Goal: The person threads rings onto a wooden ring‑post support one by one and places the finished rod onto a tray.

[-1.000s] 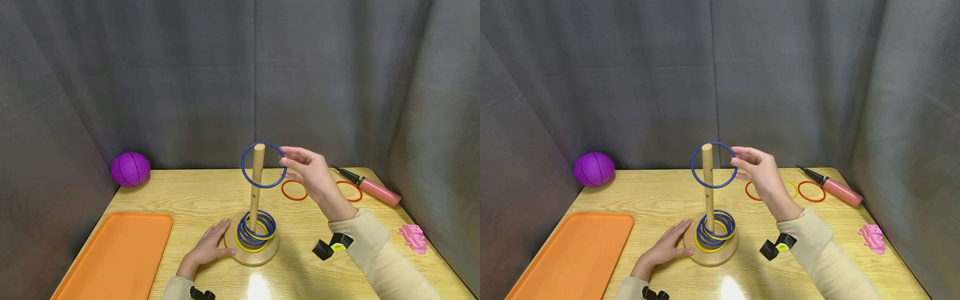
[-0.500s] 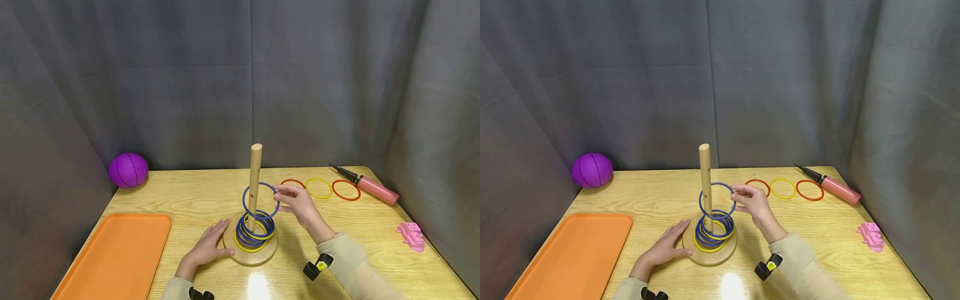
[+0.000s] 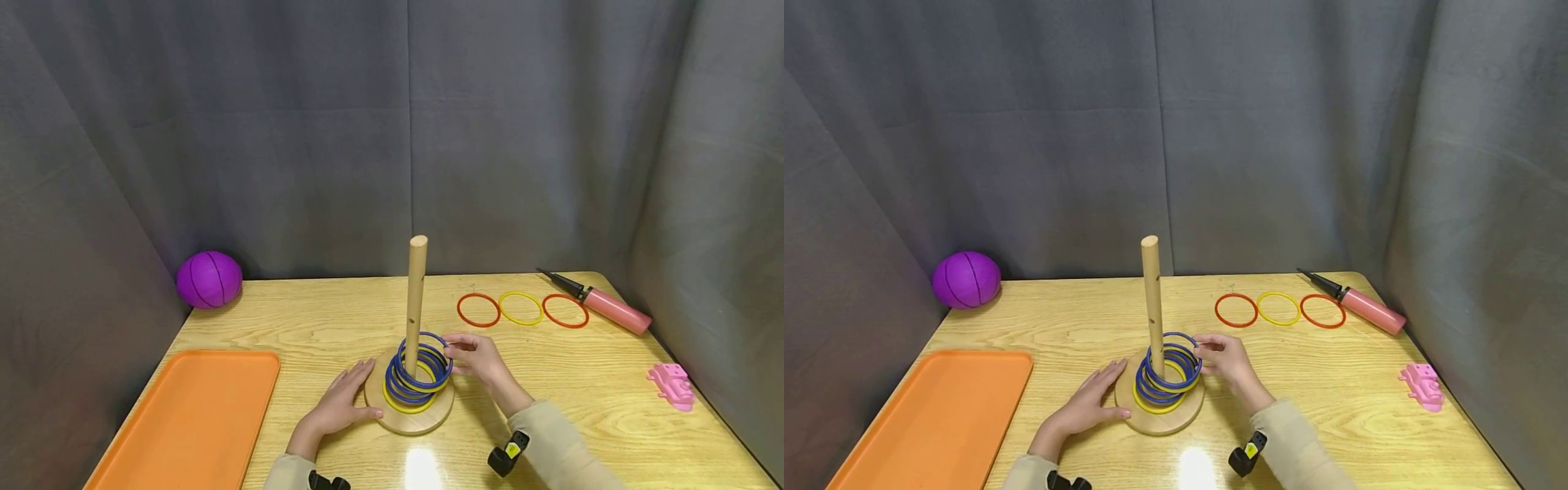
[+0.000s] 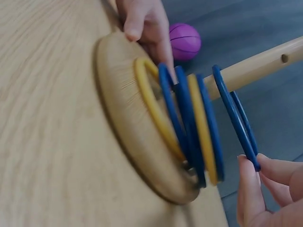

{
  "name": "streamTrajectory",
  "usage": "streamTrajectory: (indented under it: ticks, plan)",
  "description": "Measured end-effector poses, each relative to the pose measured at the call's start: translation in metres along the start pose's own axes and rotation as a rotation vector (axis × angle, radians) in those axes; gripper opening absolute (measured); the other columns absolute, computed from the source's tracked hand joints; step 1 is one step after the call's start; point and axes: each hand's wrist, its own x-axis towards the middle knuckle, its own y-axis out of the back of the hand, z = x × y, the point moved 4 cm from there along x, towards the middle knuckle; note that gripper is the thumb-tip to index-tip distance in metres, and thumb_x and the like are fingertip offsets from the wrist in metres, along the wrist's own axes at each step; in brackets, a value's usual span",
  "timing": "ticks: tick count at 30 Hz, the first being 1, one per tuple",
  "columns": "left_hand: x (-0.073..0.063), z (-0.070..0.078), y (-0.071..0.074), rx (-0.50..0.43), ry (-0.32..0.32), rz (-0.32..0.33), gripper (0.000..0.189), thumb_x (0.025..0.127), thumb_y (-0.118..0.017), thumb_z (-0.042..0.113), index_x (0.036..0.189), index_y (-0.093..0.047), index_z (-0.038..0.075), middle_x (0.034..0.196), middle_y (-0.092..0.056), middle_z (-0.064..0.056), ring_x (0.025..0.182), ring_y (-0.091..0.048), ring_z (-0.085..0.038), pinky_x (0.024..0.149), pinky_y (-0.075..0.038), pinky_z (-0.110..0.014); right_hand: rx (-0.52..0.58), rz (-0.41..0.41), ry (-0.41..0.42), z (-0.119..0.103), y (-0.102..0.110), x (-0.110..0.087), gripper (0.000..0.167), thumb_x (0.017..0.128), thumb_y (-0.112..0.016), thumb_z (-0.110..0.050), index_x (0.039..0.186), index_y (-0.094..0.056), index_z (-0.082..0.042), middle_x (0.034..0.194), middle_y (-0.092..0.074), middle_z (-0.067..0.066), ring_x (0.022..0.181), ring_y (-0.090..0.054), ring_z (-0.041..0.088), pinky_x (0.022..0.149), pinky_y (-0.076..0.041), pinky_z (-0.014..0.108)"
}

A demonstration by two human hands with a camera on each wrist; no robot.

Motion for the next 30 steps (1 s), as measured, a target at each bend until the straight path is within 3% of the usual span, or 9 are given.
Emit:
streamTrajectory:
  ticks: [6, 12, 15, 19, 24, 30]
  plan:
    - [0.000, 0.001, 0.000, -0.004, 0.006, -0.006, 0.096, 0.080, -0.076, 0.041, 0.153, -0.025, 0.006, 0.159, -0.027, -0.018, 0.150, -0.018, -0.037, 0.122, -0.008, -0.057, -0.009, -0.020, 0.009, 0.010, 0.000, 0.002, 0.038, 0.091, -0.063, -0.002, 0.124, -0.056, 0.014, 0.090, -0.070, -0.003, 0.075, -0.064, 0.002, 0.065, -0.058, 0.020]
    - [0.000, 0.000, 0.001, -0.001, 0.008, -0.009, 0.096, 0.080, -0.076, 0.042, 0.154, -0.025, 0.006, 0.159, -0.027, -0.018, 0.150, -0.017, -0.037, 0.123, -0.008, -0.057, -0.012, -0.014, 0.023, 0.014, 0.007, 0.003, 0.038, 0.091, -0.062, -0.001, 0.125, -0.054, 0.017, 0.100, -0.071, 0.006, 0.079, -0.065, 0.003, 0.070, -0.060, 0.023]
    - [0.000, -0.001, 0.001, 0.000, 0.007, -0.009, 0.096, 0.080, -0.076, 0.041, 0.154, -0.025, 0.006, 0.159, -0.027, -0.018, 0.150, -0.017, -0.037, 0.122, -0.009, -0.057, -0.015, -0.010, 0.019, 0.014, 0.015, 0.006, 0.041, 0.092, -0.063, -0.003, 0.126, -0.053, 0.017, 0.097, -0.070, 0.003, 0.082, -0.066, 0.005, 0.073, -0.061, 0.025]
    - [0.000, -0.002, 0.001, -0.001, 0.006, -0.009, 0.096, 0.080, -0.076, 0.041, 0.154, -0.025, 0.006, 0.159, -0.026, -0.018, 0.150, -0.017, -0.037, 0.122, -0.009, -0.057, -0.029, 0.018, 0.015, 0.012, 0.036, 0.012, 0.044, 0.094, -0.062, -0.006, 0.130, -0.051, 0.015, 0.093, -0.067, -0.004, 0.089, -0.066, 0.008, 0.080, -0.061, 0.030]
    - [-0.001, -0.002, 0.000, 0.005, 0.004, -0.009, 0.096, 0.080, -0.076, 0.041, 0.153, -0.025, 0.005, 0.159, -0.026, -0.018, 0.149, -0.018, -0.037, 0.122, -0.009, -0.057, -0.090, 0.103, 0.017, 0.008, 0.071, 0.021, 0.046, 0.096, -0.060, -0.012, 0.135, -0.049, 0.011, 0.103, -0.064, -0.003, 0.093, -0.065, 0.006, 0.087, -0.059, 0.035]
    - [0.000, 0.000, 0.000, 0.003, 0.004, -0.009, 0.096, 0.080, -0.076, 0.041, 0.154, -0.025, 0.006, 0.159, -0.027, -0.018, 0.150, -0.018, -0.037, 0.122, -0.009, -0.057, -0.196, 0.233, 0.020, 0.006, 0.114, 0.031, 0.045, 0.096, -0.059, -0.012, 0.134, -0.050, 0.010, 0.098, -0.063, -0.004, 0.088, -0.063, 0.001, 0.079, -0.060, 0.026]
